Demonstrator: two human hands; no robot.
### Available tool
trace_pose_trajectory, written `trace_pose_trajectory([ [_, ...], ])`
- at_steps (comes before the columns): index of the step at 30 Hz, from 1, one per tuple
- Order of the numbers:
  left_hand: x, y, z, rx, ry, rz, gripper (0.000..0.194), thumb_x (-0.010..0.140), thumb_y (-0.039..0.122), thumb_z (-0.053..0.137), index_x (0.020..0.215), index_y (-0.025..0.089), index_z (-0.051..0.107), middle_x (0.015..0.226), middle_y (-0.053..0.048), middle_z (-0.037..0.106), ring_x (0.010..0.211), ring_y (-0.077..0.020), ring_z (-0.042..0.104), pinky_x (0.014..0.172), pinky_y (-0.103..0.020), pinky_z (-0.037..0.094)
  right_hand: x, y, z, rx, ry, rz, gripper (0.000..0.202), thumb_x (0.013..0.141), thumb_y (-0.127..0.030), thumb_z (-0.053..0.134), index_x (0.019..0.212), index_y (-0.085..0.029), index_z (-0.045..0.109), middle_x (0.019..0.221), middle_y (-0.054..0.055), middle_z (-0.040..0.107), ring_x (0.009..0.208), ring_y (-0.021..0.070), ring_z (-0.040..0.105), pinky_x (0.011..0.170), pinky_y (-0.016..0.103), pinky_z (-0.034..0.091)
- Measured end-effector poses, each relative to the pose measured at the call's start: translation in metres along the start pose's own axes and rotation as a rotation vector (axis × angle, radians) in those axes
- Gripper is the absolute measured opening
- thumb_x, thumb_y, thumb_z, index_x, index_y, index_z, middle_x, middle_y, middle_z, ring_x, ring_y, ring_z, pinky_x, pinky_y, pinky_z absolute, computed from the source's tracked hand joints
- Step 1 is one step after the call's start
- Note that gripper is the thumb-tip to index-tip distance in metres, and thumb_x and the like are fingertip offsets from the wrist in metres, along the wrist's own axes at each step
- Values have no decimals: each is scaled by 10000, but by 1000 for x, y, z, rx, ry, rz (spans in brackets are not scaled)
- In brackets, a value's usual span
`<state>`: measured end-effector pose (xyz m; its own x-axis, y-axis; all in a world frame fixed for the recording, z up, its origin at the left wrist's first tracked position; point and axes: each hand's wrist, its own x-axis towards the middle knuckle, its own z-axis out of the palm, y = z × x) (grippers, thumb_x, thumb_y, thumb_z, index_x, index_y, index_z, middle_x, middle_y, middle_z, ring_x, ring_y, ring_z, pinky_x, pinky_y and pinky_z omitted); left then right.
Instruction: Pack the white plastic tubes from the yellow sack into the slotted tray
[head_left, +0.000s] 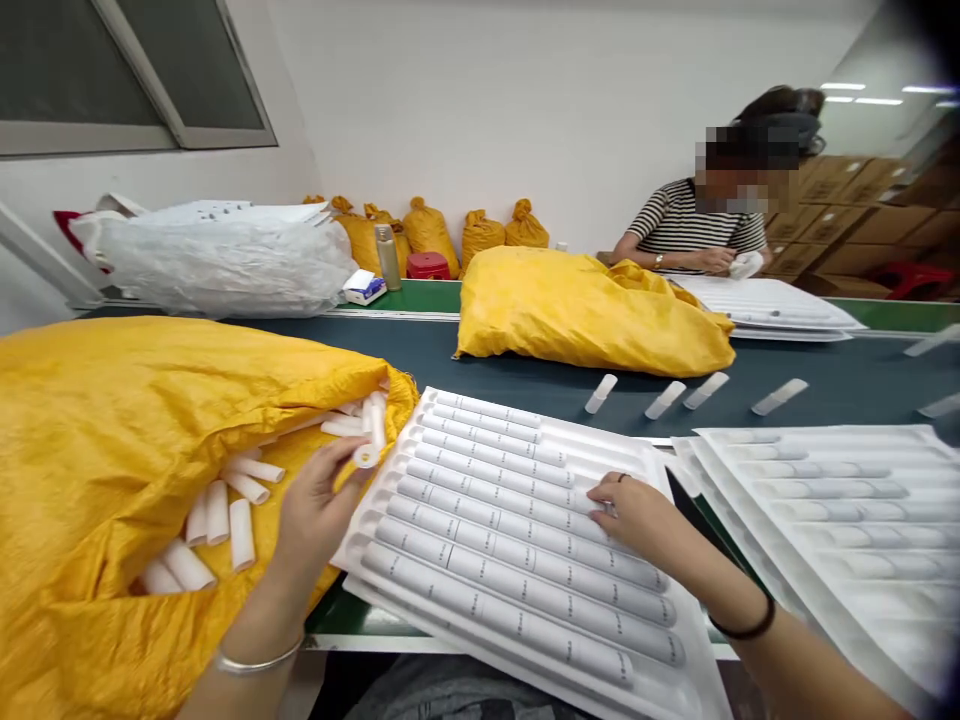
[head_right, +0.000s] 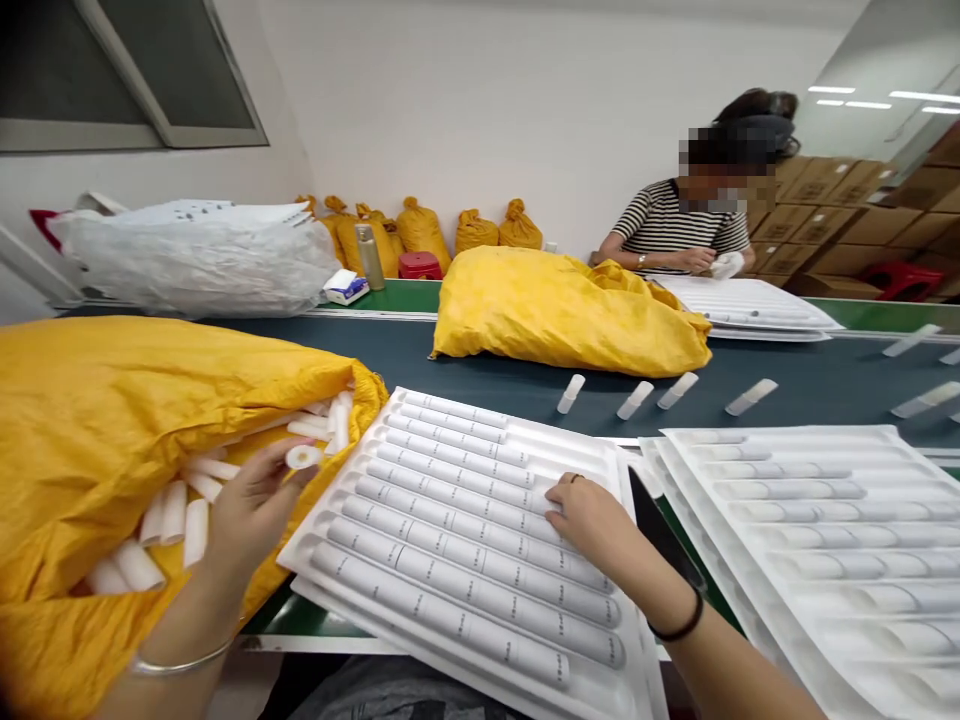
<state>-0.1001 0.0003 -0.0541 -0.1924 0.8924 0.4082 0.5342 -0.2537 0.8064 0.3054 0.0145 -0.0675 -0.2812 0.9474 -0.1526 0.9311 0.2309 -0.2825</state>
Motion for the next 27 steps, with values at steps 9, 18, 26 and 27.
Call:
trace_pose_trajectory([
  [9,-33,65,56,-305,-409,103,310,869,272,575,1174,225,603,1113,-86,634,1053,-220,582,939,-361,460,-24,-70,-32,625,273,-217,248,876,-336,555,1092,-217,584,953,63,648,760,175,619,635,286,510],
  [18,-42,80,39,-34,-491,363,390,911,199,498,1301,219,498,994,-67,609,914,-161,574,803,-271,481,-22,-98,-45,485,317,-699,383,909,-103,473,1257,-244,549,1172,101,548,1105,185,546,922,335,476],
  [26,-43,77,31,34,-356,529,403,871,126,556,1265,196,503,1010,-71,630,945,-167,576,843,-279,479,-13,-102,-39,509,287,-604,254,911,-245,541,1160,-208,574,1029,76,673,936,182,633,810,299,501],
  [27,-42,77,30,46,-347,549,419,870,121,554,1278,199,493,1007,-74,628,941,-173,574,840,-290,482,-13,-103,-38,526,269,-566,248,911,-264,542,1149,-204,584,1013,75,683,905,181,641,783,292,505],
])
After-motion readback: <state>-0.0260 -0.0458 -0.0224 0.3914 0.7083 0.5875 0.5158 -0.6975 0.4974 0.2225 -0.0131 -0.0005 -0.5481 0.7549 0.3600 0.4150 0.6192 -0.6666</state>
